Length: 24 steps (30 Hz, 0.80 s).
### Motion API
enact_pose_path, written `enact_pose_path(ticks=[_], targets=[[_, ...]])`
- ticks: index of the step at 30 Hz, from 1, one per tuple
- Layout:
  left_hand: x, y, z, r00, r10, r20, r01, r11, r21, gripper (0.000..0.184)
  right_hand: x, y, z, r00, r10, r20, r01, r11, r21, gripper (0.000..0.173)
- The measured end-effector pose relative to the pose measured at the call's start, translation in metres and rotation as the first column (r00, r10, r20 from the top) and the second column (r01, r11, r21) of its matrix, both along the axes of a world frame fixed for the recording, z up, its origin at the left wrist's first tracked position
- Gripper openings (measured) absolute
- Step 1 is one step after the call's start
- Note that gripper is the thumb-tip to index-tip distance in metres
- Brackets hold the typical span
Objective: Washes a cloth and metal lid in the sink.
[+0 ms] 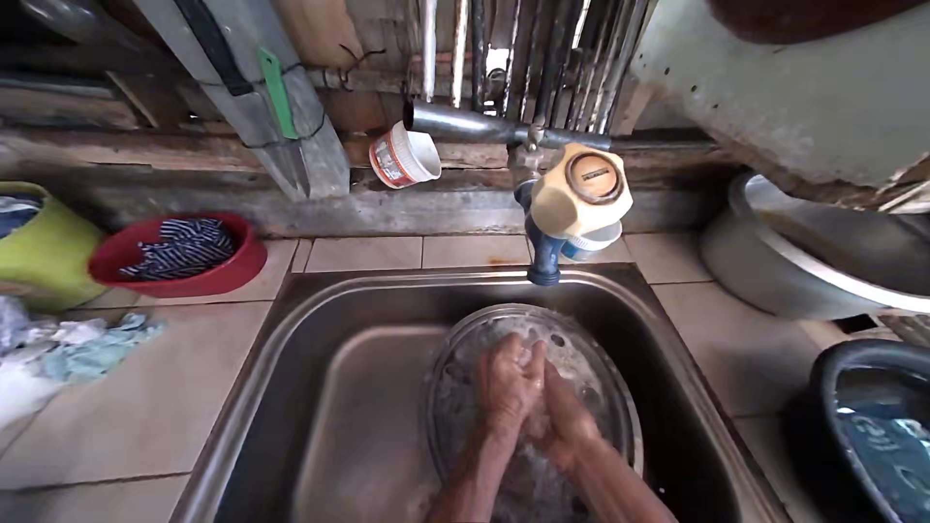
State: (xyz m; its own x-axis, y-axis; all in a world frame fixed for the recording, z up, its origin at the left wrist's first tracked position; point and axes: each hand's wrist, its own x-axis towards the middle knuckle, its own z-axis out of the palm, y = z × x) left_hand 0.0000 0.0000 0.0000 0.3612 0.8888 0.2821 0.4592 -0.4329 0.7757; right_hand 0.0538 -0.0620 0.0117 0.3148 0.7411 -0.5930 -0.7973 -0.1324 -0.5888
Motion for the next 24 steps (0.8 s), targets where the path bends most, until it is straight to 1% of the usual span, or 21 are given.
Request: enact_pose_path(ticks=[2, 3, 4, 6, 7, 8, 9, 10, 11, 13, 14, 15, 16, 17, 18, 19, 20, 21, 22, 23, 24], targets=[[-0.003, -0.030, 0.004, 0.993, -0.109, 0.048, 0.104, 0.990, 0.099, 0.033, 0.007, 0.005, 0.002, 0.988, -0.065, 0.139, 0.067, 0.998, -0.011, 0.044], [-0.002, -0.044, 0.001, 0.979, -0.176, 0.101, 0.156, 0.972, 0.177, 0.030, 0.013, 0.005, 0.001, 0.968, -0.049, 0.246, 0.057, 0.998, -0.025, 0.042], [-0.002, -0.049, -0.002, 0.968, -0.211, 0.133, 0.186, 0.966, 0.177, 0.028, 0.018, 0.002, -0.001, 0.949, 0.009, 0.314, 0.004, 0.999, -0.042, 0.043], [-0.012, -0.020, -0.003, 0.980, -0.144, 0.136, 0.164, 0.975, -0.148, 0.031, 0.021, -0.005, -0.004, 0.942, 0.081, 0.327, -0.071, 0.997, -0.044, 0.042], [-0.019, 0.006, -0.003, 0.994, -0.074, 0.085, 0.098, 0.938, -0.334, 0.035, 0.022, -0.008, -0.005, 0.914, 0.127, 0.387, -0.121, 0.992, -0.039, 0.039], [-0.028, 0.028, -0.005, 0.999, -0.036, 0.017, 0.040, 0.901, -0.432, 0.041, 0.027, -0.013, -0.006, 0.838, 0.183, 0.513, -0.187, 0.981, -0.046, 0.031], [-0.035, 0.041, -0.010, 0.997, -0.050, -0.051, 0.023, 0.898, -0.439, 0.045, 0.033, -0.018, -0.011, 0.705, 0.239, 0.668, -0.239, 0.966, -0.093, 0.023], [-0.042, 0.042, -0.017, 0.988, -0.112, -0.108, 0.061, 0.918, -0.392, 0.045, 0.040, -0.023, -0.020, 0.517, 0.317, 0.795, -0.301, 0.937, -0.178, 0.021], [-0.048, 0.037, -0.025, 0.962, -0.210, -0.174, 0.145, 0.933, -0.328, 0.045, 0.044, -0.027, -0.033, 0.298, 0.416, 0.859, -0.350, 0.885, -0.306, 0.026], [-0.054, 0.020, -0.048, 0.849, -0.424, -0.316, 0.372, 0.904, -0.213, 0.040, 0.042, -0.029, -0.051, -0.099, 0.599, 0.795, -0.366, 0.721, -0.589, 0.037], [-0.054, 0.015, -0.056, 0.765, -0.508, -0.396, 0.457, 0.861, -0.222, 0.037, 0.040, -0.027, -0.055, -0.222, 0.664, 0.714, -0.355, 0.627, -0.693, 0.038], [-0.052, 0.014, -0.056, 0.669, -0.573, -0.473, 0.481, 0.819, -0.312, 0.036, 0.041, -0.025, -0.058, -0.271, 0.699, 0.662, -0.359, 0.565, -0.743, 0.040], [-0.048, 0.015, -0.051, 0.600, -0.622, -0.502, 0.441, 0.782, -0.441, 0.039, 0.045, -0.023, -0.058, -0.242, 0.730, 0.639, -0.394, 0.528, -0.752, 0.042], [-0.046, 0.020, -0.045, 0.614, -0.632, -0.474, 0.366, 0.759, -0.538, 0.042, 0.051, -0.021, -0.056, -0.131, 0.734, 0.667, -0.443, 0.558, -0.701, 0.040], [-0.047, 0.026, -0.038, 0.706, -0.577, -0.410, 0.292, 0.765, -0.574, 0.044, 0.058, -0.020, -0.050, 0.068, 0.687, 0.723, -0.481, 0.658, -0.580, 0.034], [-0.050, 0.029, -0.033, 0.840, -0.453, -0.298, 0.237, 0.802, -0.548, 0.045, 0.062, -0.019, -0.039, 0.313, 0.588, 0.746, -0.464, 0.780, -0.420, 0.029], [-0.051, 0.027, -0.028, 0.943, -0.303, -0.135, 0.201, 0.845, -0.496, 0.044, 0.063, -0.019, -0.028, 0.565, 0.437, 0.700, -0.379, 0.891, -0.250, 0.025], [-0.049, 0.019, -0.021, 0.982, -0.186, 0.044, 0.187, 0.881, -0.434, 0.042, 0.059, -0.019, -0.021, 0.775, 0.267, 0.572, -0.252, 0.962, -0.107, 0.024], [-0.043, 0.004, -0.011, 0.968, -0.150, 0.203, 0.212, 0.918, -0.334, 0.039, 0.054, -0.019, -0.017, 0.897, 0.153, 0.414, -0.158, 0.987, -0.024, 0.025], [-0.032, -0.013, -0.001, 0.923, -0.191, 0.334, 0.264, 0.946, -0.189, 0.032, 0.048, -0.019, -0.011, 0.949, 0.094, 0.302, -0.104, 0.994, 0.018, 0.028], [-0.020, -0.029, 0.010, 0.872, -0.276, 0.403, 0.316, 0.948, -0.034, 0.028, 0.038, -0.019, 0.001, 0.957, 0.066, 0.282, -0.073, 0.997, 0.015, 0.031]])
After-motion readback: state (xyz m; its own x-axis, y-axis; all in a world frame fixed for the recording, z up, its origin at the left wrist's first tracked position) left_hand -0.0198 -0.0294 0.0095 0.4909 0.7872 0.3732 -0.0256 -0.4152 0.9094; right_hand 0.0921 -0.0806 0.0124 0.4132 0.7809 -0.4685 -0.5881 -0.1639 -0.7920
